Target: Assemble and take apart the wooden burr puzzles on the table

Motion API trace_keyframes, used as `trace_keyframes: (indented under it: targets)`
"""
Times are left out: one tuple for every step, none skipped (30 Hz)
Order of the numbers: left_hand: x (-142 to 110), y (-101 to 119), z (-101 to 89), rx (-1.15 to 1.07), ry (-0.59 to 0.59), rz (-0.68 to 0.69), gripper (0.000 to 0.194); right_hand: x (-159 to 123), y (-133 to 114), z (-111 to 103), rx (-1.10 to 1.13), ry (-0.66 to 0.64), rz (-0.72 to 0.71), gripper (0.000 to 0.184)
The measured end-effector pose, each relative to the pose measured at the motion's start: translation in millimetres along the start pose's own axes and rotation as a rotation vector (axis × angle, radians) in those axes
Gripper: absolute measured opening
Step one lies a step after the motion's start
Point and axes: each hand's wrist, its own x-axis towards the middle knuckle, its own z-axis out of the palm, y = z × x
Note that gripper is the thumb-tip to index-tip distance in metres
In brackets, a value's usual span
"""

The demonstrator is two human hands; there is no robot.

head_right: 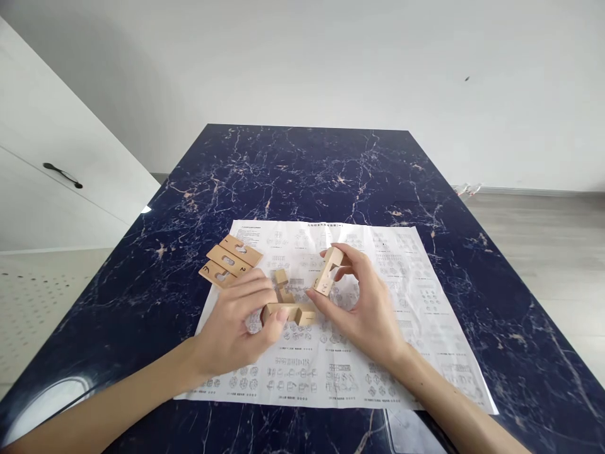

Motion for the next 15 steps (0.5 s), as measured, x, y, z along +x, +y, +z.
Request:
trace_keyframes:
  targets:
    - [3,-1,-4.5,0.004,-0.008,0.021,0.038,0,1,0,-0.029,-0.017,0.005,0.065]
    - [7,-2,-9.8,0.004,-0.031,0.036,0.039,-1,1,1,-0.066,-0.036,0.008,0.065]
    - [10,-2,-15.7,0.001,-0.081,0.05,0.041,-1,2,1,-0.106,-0.059,0.009,0.065]
    - [13,-3,-22.0,-0.005,-0.151,0.049,0.042,-2,2,1,-0.144,-0.086,0.008,0.065]
    - [16,-5,-28.1,-0.019,-0.226,0.055,0.043,-3,2,1,-0.176,-0.115,0.003,0.064]
    - [18,-6,-33.8,-0.026,-0.298,0.052,0.043,-3,1,2,-0.202,-0.144,-0.008,0.062]
    - [21,-8,-38.9,-0.028,-0.348,0.045,0.042,-3,1,2,-0.222,-0.171,-0.023,0.061]
    - [22,-10,-43.1,-0.024,-0.381,0.039,0.042,-3,0,2,-0.234,-0.194,-0.041,0.061]
    - [24,-12,-46.3,-0.015,-0.402,0.033,0.041,-3,-1,2,-0.239,-0.212,-0.061,0.06]
    - [25,-14,-48.6,-0.003,-0.414,0.03,0.041,-3,-1,2,-0.239,-0.225,-0.078,0.06]
    - [26,-16,-50.1,0.014,-0.423,0.028,0.041,-3,-2,2,-0.235,-0.235,-0.094,0.06]
    - [26,-18,-50.8,0.037,-0.427,0.027,0.041,-3,-3,2,-0.232,-0.242,-0.105,0.061]
    - [27,-20,-51.1,0.068,-0.427,0.028,0.042,-3,-3,2,-0.229,-0.251,-0.113,0.062]
    - [27,-22,-50.9,0.108,-0.421,0.037,0.042,-2,-4,2,-0.229,-0.259,-0.117,0.063]
    - [27,-24,-50.5,0.157,-0.408,0.052,0.042,-2,-4,2,-0.229,-0.266,-0.121,0.065]
